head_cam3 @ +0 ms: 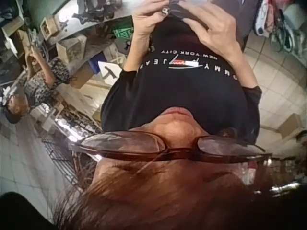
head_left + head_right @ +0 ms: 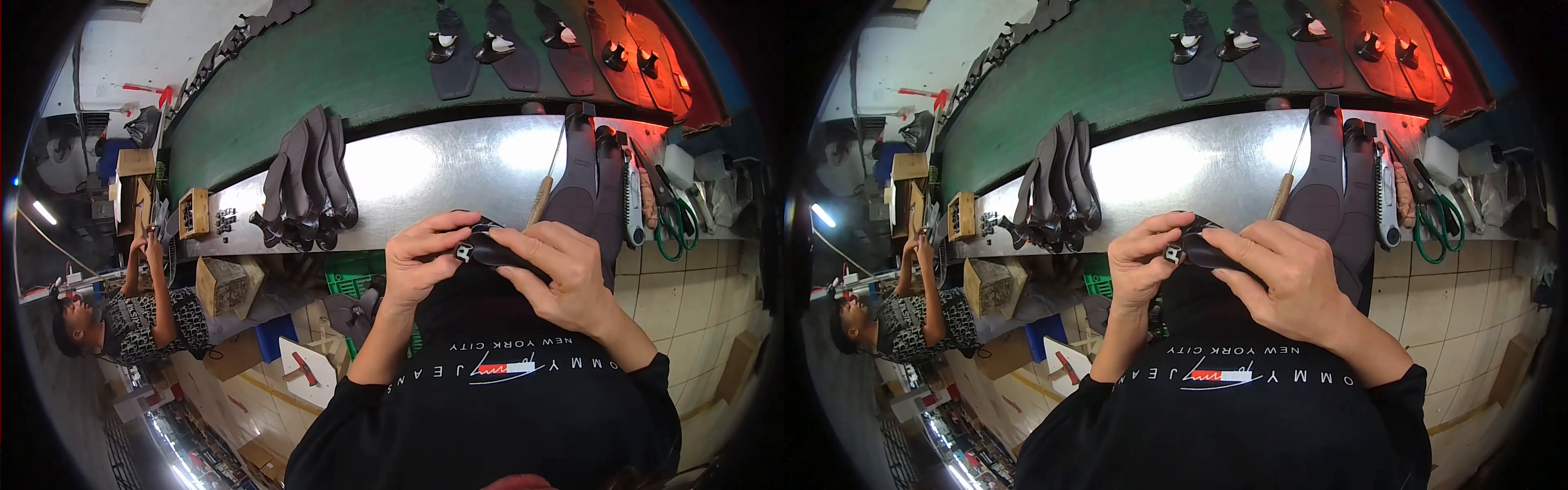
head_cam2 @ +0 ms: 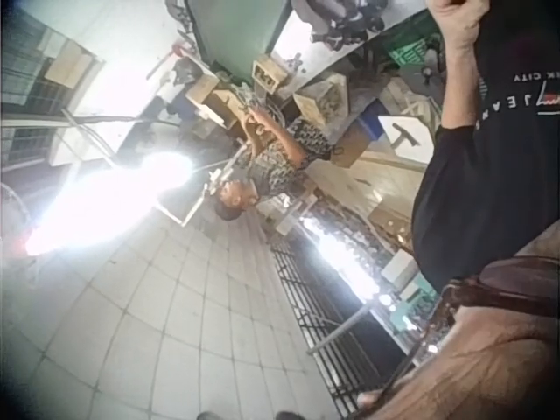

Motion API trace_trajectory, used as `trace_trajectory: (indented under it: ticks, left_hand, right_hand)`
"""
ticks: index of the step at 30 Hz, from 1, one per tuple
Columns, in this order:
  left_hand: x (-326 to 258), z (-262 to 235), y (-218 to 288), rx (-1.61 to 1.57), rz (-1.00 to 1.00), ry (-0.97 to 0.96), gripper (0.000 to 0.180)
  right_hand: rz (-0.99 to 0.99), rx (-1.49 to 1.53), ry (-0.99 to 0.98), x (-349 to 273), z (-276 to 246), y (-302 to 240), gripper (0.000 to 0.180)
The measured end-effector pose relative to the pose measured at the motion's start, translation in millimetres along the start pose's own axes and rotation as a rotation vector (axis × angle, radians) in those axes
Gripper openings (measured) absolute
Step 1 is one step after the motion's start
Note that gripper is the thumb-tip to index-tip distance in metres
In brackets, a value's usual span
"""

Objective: Manually assemble and secure the heel components to the shoe soles using tools.

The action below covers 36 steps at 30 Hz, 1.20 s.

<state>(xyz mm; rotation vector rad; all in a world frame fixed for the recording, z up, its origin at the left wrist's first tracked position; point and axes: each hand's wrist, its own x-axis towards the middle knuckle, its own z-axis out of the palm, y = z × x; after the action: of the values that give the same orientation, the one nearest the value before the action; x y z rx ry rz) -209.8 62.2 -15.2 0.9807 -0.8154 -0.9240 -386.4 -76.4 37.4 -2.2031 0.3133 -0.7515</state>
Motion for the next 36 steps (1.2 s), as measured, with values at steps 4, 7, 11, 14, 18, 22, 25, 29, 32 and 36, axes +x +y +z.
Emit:
trace_trajectory:
  ticks: [4, 7, 11, 14, 18, 22, 25, 29, 32, 36]
  left_hand:
    - [2, 6, 8, 0.19, 0.067, -0.04, 0.037]
    - [1, 11, 11, 0.322, 0.084, -0.043, 0.037]
    - [2, 17, 7, 0.293, 0.0, 0.068, 0.042]
    - [7, 23, 6, 0.13, -0.172, 0.086, 0.044]
    - [7, 24, 3, 0.12, -0.247, 0.125, 0.045]
    - [6, 28, 2, 0.154, -0.24, 0.165, 0.046]
    - [9, 33, 8, 0.19, -0.268, 0.18, 0.047]
    - [9, 35, 7, 0.178, -0.258, 0.202, 0.045]
    - [9, 30, 4, 0.219, -0.263, 0.23, 0.042]
    - [15, 20, 5, 0.11, -0.383, 0.254, 0.04]
  right_hand:
    - [0.006, -0.026, -0.025, 0, -1, -3, 0.038]
    - [0.016, -0.086, -0.05, 2, 1, -5, 0.038]
    - [0.127, -0.023, -0.065, 4, 7, 2, 0.035]
    - [0.201, 0.101, -0.016, 0, 16, 17, 0.029]
    - [0.241, 0.222, -0.015, -1, 18, 25, 0.015]
    - [0.226, 0.171, -0.035, 1, 19, 25, 0.013]
    - [0.128, 0.035, -0.034, 1, 21, 25, 0.013]
    - [-0.016, -0.083, -0.024, 3, 22, 31, 0.015]
    - [-0.053, -0.064, -0.094, 7, 18, 33, 0.02]
    - [0.105, 0.16, -0.261, 8, 12, 39, 0.022]
